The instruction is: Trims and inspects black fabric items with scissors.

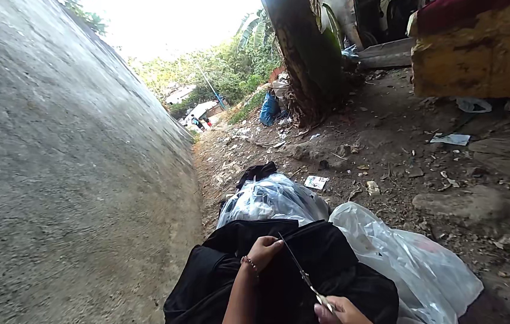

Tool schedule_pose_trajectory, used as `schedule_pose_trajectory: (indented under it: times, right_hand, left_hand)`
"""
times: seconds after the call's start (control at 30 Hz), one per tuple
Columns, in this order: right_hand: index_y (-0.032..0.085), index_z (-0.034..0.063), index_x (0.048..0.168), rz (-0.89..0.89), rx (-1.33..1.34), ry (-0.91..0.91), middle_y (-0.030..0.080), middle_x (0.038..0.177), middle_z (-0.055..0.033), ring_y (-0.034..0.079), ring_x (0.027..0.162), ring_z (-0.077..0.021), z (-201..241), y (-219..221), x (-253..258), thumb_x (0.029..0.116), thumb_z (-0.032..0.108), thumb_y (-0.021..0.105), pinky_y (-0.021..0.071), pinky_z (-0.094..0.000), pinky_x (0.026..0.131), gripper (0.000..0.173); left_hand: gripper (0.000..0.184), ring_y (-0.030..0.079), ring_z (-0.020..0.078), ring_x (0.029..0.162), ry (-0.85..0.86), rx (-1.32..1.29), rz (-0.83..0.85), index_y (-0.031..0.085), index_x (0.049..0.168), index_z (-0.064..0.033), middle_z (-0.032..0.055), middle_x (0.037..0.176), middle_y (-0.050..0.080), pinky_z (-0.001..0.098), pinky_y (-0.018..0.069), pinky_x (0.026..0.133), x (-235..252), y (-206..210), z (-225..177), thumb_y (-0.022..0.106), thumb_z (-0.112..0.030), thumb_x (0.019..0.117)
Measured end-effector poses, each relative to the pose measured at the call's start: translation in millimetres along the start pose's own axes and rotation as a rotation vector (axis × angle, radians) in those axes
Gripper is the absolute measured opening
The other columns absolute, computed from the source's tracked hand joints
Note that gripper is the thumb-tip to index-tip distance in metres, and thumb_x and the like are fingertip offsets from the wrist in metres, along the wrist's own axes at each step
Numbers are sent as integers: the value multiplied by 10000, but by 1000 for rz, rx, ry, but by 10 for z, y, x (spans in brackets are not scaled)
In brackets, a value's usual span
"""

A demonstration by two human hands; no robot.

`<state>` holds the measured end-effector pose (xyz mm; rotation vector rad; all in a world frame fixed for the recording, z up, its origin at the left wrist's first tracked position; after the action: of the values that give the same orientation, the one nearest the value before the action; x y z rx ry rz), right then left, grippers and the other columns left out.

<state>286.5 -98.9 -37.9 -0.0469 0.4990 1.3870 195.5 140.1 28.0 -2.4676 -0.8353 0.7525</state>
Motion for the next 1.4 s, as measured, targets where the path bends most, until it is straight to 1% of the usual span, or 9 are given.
schedule_pose_trajectory:
  times: [0.23,0.47,0.57,0.67,0.73,1.0,1.17,1.23,1.4]
  right_hand:
    - [572,70,1047,55,110,58,469,726,68,425,566,-20,90,101,203,1062,396,508,385,-200,544,332]
    - [556,75,847,-30,82,-29,471,635,60,409,483,-31,32,130,138,946,149,670,381,-221,474,168]
    - [569,66,877,-13,39,-1,470,656,52,412,499,-39,77,73,159,963,219,684,381,-227,486,210]
    - [567,70,1010,79,60,38,458,716,59,429,559,-33,149,47,250,1061,397,511,399,-215,544,336]
    - [547,101,995,100,90,72,445,712,69,427,560,-28,211,73,312,1078,431,456,401,-203,553,352]
    - [538,82,877,3,93,95,440,583,67,397,443,-29,248,130,303,989,193,660,366,-200,446,199]
    - [563,50,1080,76,18,106,454,735,41,427,573,-53,259,99,350,1035,417,577,403,-236,561,371]
    - [567,74,1065,68,43,104,444,733,56,417,577,-44,285,112,371,1040,453,546,396,-227,566,381]
    - [540,78,906,9,63,76,426,614,62,373,463,-32,313,139,337,974,209,678,346,-207,459,202]
  left_hand:
    - [205,552,50,706,-7,-42,-38,687,943,10,-3,777,621,283,477,721,-18,-8,-2,626,-175,1009]
    - [161,574,32,700,6,-136,-91,693,920,9,-10,768,643,255,491,720,-21,61,53,634,-120,996]
    - [164,579,41,729,9,-148,-104,696,944,20,5,795,653,268,491,746,-37,49,66,628,-119,1000]
    - [144,593,26,724,32,-154,-82,702,934,9,-13,785,664,256,504,742,-50,58,45,634,-108,985]
    - [142,590,29,717,28,-160,-82,701,926,7,-13,775,658,258,500,733,-71,63,4,636,-105,984]
    - [147,596,52,752,7,-146,-98,703,967,30,24,818,672,282,498,761,-48,56,48,636,-100,985]
    - [131,602,33,725,32,-200,-98,705,908,8,-10,773,667,266,506,741,-62,56,59,633,-84,968]
    - [127,605,27,713,46,-212,-95,704,874,-3,-24,749,665,263,509,734,-67,57,52,640,-76,956]
    - [122,604,27,705,45,-224,-124,705,872,0,-23,745,666,258,506,726,-50,44,76,640,-68,950]
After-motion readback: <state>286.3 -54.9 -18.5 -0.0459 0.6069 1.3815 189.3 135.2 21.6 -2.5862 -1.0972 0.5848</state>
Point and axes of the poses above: each hand's wrist, its own x-axis towards the middle knuckle, its own y-axis out of the palm, z = x × y, the point moved 3 cm from there along x, towards the middle knuckle
